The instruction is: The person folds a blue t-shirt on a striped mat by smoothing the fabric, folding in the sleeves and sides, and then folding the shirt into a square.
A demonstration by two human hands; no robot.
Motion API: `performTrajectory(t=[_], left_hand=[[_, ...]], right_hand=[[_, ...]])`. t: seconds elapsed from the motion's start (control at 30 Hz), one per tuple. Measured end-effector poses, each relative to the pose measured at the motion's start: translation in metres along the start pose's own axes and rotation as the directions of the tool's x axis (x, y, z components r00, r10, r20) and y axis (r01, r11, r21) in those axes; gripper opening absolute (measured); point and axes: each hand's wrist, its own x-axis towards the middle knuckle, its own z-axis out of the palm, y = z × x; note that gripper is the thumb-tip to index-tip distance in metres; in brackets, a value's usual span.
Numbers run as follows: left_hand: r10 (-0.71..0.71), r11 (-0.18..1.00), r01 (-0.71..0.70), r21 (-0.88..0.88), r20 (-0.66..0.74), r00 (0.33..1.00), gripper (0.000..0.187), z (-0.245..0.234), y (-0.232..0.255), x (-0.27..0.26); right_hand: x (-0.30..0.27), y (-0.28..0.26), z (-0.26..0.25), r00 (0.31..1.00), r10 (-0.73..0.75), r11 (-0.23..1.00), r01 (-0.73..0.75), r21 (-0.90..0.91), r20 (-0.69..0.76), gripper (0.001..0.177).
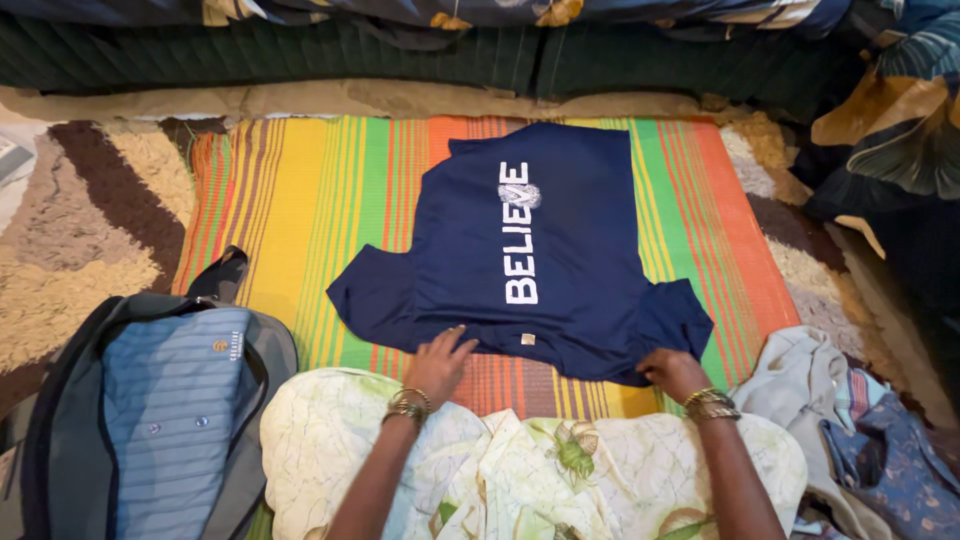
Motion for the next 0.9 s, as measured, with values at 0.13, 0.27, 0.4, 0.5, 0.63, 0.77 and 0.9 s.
performTrajectory(t=[0.13,0.27,0.4,0.5,0.63,0.77,0.9], left_hand=[[-0.073,0.997,0.071,0.015,0.109,0.991,0.057,0.011,0.011,0.014],[-0.11,0.991,0.092,0.099,0.194,0.975,0.039,0.029,0.002,0.013],[-0.057,0.995,0.041,0.095,0.172,0.983,0.026,0.031,0.0,0.01],[0.063,0.998,-0.062,-0.02,0.043,0.997,0.033,0.025,0.006,0.008],[0.114,0.993,-0.11,-0.044,0.1,0.988,0.053,0.028,0.014,0.01],[0.085,0.996,-0.08,-0.035,0.206,0.975,0.05,0.039,0.01,0.006],[0.161,0.983,-0.169,0.07,0.11,0.981,0.023,0.04,0.01,0.001]], right_hand=[[0.012,-0.027,0.008,0.996,-0.074,0.991,0.079,-0.108,0.044,0.033],[0.025,-0.055,0.009,0.978,0.125,0.968,-0.083,-0.238,0.169,0.04],[0.028,-0.06,0.019,0.973,0.114,0.905,-0.018,-0.424,0.202,0.026],[0.029,-0.06,0.025,0.985,0.065,0.897,0.014,-0.441,0.162,0.023],[0.032,-0.073,0.03,0.99,0.032,0.918,0.026,-0.395,0.14,0.038],[0.03,-0.08,0.041,0.985,-0.115,0.918,0.155,-0.365,0.129,0.037],[0.033,-0.081,0.049,0.993,-0.047,0.928,0.082,-0.362,0.105,0.017]])
